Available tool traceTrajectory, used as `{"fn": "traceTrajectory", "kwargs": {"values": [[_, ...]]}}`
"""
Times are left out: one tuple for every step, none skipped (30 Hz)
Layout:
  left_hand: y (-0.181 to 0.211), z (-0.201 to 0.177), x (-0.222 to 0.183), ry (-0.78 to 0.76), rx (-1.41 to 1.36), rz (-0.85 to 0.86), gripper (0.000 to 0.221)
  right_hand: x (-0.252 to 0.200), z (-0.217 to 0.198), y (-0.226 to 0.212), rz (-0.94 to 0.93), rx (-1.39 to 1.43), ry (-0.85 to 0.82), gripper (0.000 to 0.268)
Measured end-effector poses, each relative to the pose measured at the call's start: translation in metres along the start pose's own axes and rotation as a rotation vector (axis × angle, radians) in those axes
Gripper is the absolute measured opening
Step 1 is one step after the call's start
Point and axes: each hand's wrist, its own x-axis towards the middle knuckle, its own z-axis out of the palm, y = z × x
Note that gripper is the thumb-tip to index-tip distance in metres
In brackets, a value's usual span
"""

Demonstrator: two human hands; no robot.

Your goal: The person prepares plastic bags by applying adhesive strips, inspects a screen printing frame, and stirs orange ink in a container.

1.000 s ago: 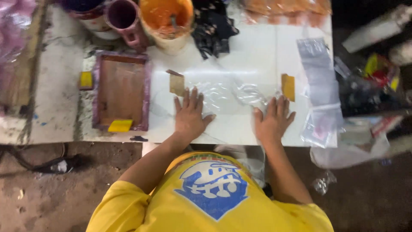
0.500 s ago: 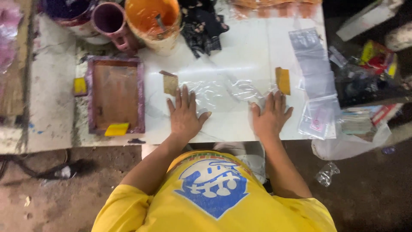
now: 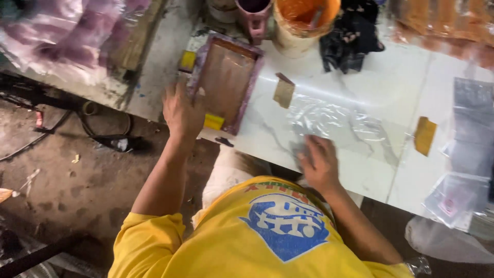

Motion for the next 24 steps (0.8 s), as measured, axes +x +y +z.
{"fn": "traceTrajectory", "kwargs": {"values": [[-0.01, 0.004, 0.002, 0.002, 0.007, -0.002, 0.052, 0.013, 0.012, -0.015, 0.0, 0.007, 0.0, 0.049], [-0.02, 0.008, 0.004, -0.052, 0.02, -0.017, 0.051, 0.026, 0.023, -0.031, 0.048, 0.163, -0.087, 0.048], [-0.028, 0.013, 0.005, -0.106, 0.03, -0.033, 0.049, 0.039, 0.032, -0.045, 0.096, 0.313, -0.174, 0.048], [-0.036, 0.018, 0.005, -0.104, 0.032, -0.034, 0.049, 0.048, 0.045, -0.049, 0.095, 0.317, -0.175, 0.048], [-0.043, 0.022, 0.004, -0.116, 0.017, -0.024, 0.047, 0.057, 0.056, -0.055, 0.147, 0.335, -0.261, 0.05], [-0.051, 0.026, 0.004, -0.127, 0.001, -0.015, 0.045, 0.066, 0.068, -0.06, 0.199, 0.352, -0.347, 0.052], [-0.054, 0.026, 0.008, -0.126, 0.001, -0.012, 0.045, 0.076, 0.076, -0.064, 0.199, 0.352, -0.343, 0.052], [-0.057, 0.025, 0.012, -0.106, -0.01, 0.014, 0.042, 0.086, 0.084, -0.068, 0.279, 0.379, -0.35, 0.052], [-0.06, 0.025, 0.017, -0.085, -0.024, 0.041, 0.039, 0.096, 0.09, -0.071, 0.358, 0.405, -0.356, 0.051], [-0.064, 0.029, 0.021, -0.082, -0.024, 0.045, 0.039, 0.103, 0.096, -0.074, 0.356, 0.404, -0.352, 0.051], [-0.068, 0.033, 0.025, -0.085, -0.03, 0.093, 0.036, 0.108, 0.101, -0.076, 0.373, 0.375, -0.377, 0.053], [-0.072, 0.038, 0.028, -0.087, -0.035, 0.141, 0.034, 0.114, 0.105, -0.079, 0.389, 0.345, -0.403, 0.054], [-0.076, 0.042, 0.03, -0.086, -0.036, 0.145, 0.034, 0.118, 0.107, -0.084, 0.39, 0.344, -0.399, 0.054], [-0.079, 0.047, 0.032, -0.118, -0.064, 0.14, 0.033, 0.121, 0.109, -0.089, 0.408, 0.315, -0.386, 0.053], [-0.082, 0.052, 0.034, -0.15, -0.092, 0.133, 0.032, 0.126, 0.11, -0.094, 0.426, 0.286, -0.376, 0.052], [-0.076, 0.047, 0.036, -0.149, -0.094, 0.135, 0.032, 0.128, 0.11, -0.095, 0.426, 0.284, -0.374, 0.052], [-0.07, 0.042, 0.035, -0.202, -0.152, 0.12, 0.033, 0.129, 0.109, -0.096, 0.442, 0.294, -0.383, 0.052], [-0.064, 0.037, 0.034, -0.255, -0.211, 0.105, 0.033, 0.13, 0.108, -0.098, 0.459, 0.304, -0.392, 0.051], [-0.061, 0.032, 0.034, -0.254, -0.214, 0.108, 0.033, 0.127, 0.109, -0.097, 0.459, 0.301, -0.389, 0.051], [-0.057, 0.026, 0.035, -0.277, -0.258, 0.09, 0.032, 0.125, 0.109, -0.096, 0.447, 0.309, -0.37, 0.051], [-0.052, 0.021, 0.037, -0.299, -0.303, 0.075, 0.031, 0.123, 0.108, -0.095, 0.434, 0.317, -0.348, 0.051], [-0.047, 0.014, 0.037, -0.297, -0.306, 0.082, 0.031, 0.122, 0.109, -0.092, 0.433, 0.314, -0.341, 0.051], [-0.043, 0.007, 0.035, -0.292, -0.333, 0.071, 0.032, 0.119, 0.109, -0.089, 0.449, 0.374, -0.313, 0.051], [-0.039, 0.001, 0.033, -0.286, -0.36, 0.06, 0.032, 0.116, 0.109, -0.086, 0.463, 0.433, -0.284, 0.051]]}}
